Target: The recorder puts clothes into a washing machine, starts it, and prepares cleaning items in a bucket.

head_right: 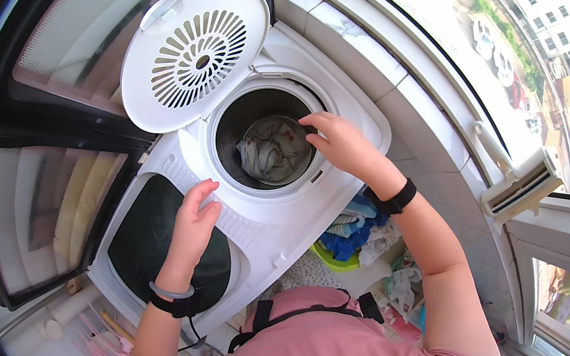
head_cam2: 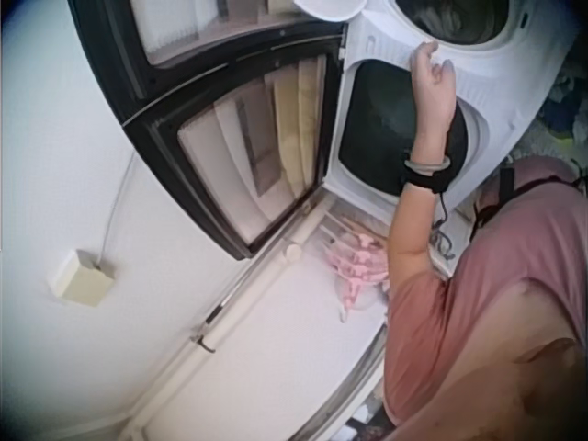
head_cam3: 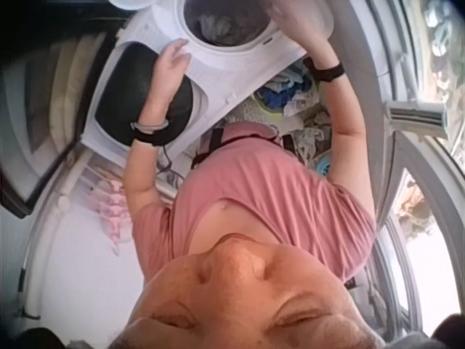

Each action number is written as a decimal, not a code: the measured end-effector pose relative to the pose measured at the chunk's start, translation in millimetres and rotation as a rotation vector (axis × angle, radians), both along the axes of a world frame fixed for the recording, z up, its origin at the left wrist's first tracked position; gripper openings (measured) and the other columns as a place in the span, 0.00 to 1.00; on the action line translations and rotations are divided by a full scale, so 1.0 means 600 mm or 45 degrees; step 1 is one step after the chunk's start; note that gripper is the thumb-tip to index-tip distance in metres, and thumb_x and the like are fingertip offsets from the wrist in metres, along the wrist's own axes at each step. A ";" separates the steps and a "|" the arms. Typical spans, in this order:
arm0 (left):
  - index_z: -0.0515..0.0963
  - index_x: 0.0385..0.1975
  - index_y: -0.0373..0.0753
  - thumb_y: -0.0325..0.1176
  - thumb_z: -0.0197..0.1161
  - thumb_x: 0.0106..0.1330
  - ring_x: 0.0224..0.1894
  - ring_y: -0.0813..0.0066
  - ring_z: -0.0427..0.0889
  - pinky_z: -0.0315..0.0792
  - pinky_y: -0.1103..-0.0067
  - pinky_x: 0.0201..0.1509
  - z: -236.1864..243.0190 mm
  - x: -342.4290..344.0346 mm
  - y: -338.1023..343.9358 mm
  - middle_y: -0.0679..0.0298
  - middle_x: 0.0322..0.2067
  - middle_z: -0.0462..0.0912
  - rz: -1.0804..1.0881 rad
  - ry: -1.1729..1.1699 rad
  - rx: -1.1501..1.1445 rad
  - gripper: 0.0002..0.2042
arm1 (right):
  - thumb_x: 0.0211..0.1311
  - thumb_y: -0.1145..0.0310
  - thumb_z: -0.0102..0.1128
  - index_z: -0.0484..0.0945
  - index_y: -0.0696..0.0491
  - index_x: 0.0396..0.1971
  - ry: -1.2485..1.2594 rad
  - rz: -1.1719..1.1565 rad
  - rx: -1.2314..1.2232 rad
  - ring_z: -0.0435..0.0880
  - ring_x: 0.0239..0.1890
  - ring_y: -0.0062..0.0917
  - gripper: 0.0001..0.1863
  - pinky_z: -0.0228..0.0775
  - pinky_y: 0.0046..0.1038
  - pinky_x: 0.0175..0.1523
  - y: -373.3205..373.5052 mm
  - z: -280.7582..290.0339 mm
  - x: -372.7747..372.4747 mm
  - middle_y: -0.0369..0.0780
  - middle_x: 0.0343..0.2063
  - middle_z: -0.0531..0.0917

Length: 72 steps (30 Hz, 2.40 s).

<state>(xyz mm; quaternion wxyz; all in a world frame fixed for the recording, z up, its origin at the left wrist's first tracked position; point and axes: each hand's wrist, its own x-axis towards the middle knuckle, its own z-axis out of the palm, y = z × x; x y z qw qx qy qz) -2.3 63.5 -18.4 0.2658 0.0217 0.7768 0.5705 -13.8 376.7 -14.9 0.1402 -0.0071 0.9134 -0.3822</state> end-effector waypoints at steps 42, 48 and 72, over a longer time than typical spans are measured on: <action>0.76 0.38 0.34 0.28 0.55 0.61 0.47 0.47 0.74 0.70 0.62 0.52 -0.079 0.298 -0.130 0.48 0.45 0.77 0.301 0.376 -1.063 0.08 | 0.61 0.57 0.44 0.73 0.44 0.55 -0.327 0.714 0.884 0.66 0.62 0.34 0.22 0.59 0.43 0.63 -0.190 -0.674 -0.213 0.40 0.63 0.65; 0.76 0.37 0.33 0.28 0.54 0.61 0.46 0.46 0.75 0.70 0.61 0.51 -0.081 0.292 -0.131 0.48 0.44 0.77 0.302 0.368 -1.024 0.08 | 0.58 0.49 0.48 0.71 0.47 0.56 -0.579 0.353 0.729 0.62 0.65 0.35 0.28 0.53 0.44 0.66 -0.195 -0.689 -0.189 0.40 0.61 0.67; 0.76 0.38 0.33 0.29 0.55 0.61 0.46 0.46 0.75 0.69 0.62 0.51 -0.075 0.285 -0.131 0.48 0.44 0.77 0.263 0.316 -0.986 0.09 | 0.44 0.46 0.60 0.73 0.50 0.52 -0.476 0.535 0.894 0.72 0.56 0.36 0.34 0.64 0.39 0.60 -0.151 -0.669 -0.229 0.44 0.53 0.73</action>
